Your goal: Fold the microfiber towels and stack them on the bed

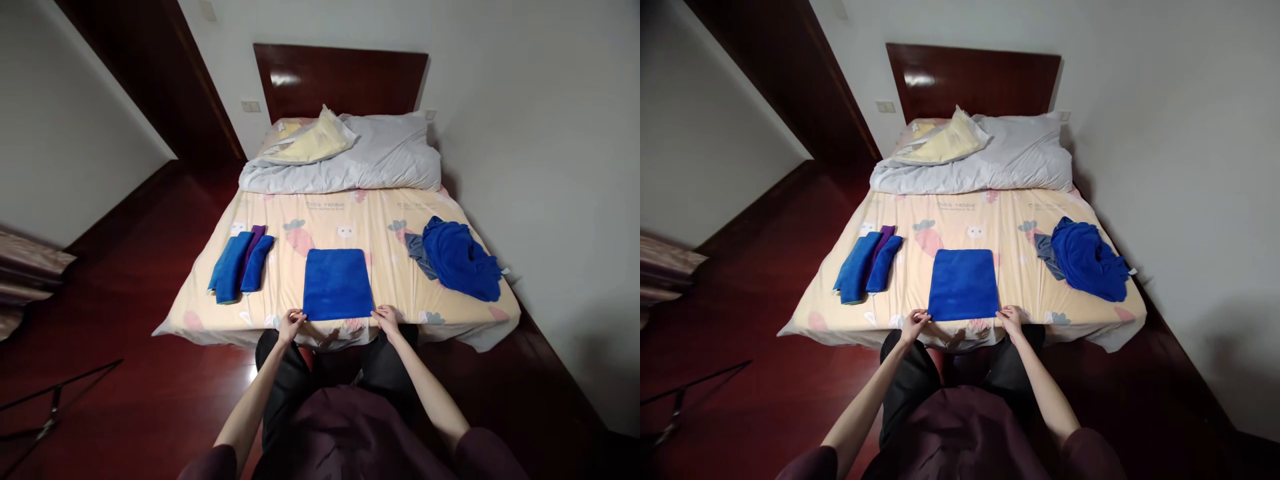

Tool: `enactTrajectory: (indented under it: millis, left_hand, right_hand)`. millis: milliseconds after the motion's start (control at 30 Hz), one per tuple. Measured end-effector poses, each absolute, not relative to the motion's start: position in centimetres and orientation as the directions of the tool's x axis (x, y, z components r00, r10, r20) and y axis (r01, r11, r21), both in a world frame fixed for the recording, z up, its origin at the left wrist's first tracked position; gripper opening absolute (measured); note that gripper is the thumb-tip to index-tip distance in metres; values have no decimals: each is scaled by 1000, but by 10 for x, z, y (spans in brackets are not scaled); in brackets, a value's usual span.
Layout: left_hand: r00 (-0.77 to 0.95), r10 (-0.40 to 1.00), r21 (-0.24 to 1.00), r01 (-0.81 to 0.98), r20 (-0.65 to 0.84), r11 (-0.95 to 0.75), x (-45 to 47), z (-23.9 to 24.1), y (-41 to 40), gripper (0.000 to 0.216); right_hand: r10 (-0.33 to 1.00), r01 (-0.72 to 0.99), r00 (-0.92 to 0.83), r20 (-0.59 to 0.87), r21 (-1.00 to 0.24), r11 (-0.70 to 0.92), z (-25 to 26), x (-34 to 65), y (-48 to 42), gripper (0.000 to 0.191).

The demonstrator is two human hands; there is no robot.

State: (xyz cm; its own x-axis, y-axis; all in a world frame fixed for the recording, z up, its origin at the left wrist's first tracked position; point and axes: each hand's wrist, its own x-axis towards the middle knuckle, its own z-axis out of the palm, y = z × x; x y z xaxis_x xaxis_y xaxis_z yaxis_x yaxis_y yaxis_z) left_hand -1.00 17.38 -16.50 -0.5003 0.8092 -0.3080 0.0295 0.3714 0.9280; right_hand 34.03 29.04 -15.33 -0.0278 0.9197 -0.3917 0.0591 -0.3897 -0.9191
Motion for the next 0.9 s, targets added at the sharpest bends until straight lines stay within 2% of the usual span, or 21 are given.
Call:
enactTrajectory:
  millis: [167,367,600,767,900]
  left_hand:
    - [-491,818,933,27,-301,359,-14,-163,162,71]
    - [-453,835,928,44,-312,371,-18,-178,139,64]
    - [-408,862,928,87,-300,363,-18,-188,137,60]
    - [-480,831,920,113,-281,376,-13,-189,132,63]
    - [-473,829,915,104,-300,390,-9,-196,122,58]
  right_hand:
    - [932,81,-20,-361,-930,-359,-154,350,286,63]
    - [952,106,-65,-299,-951,-291,-158,366,267,58]
    - [932,140,-92,-352,-931,-338,-159,362,271,55]
    - [929,127,-108,-353,-932,-339,-165,364,278,60]
    - [915,146,-115,-387,-918,-370,-175,374,277,59]
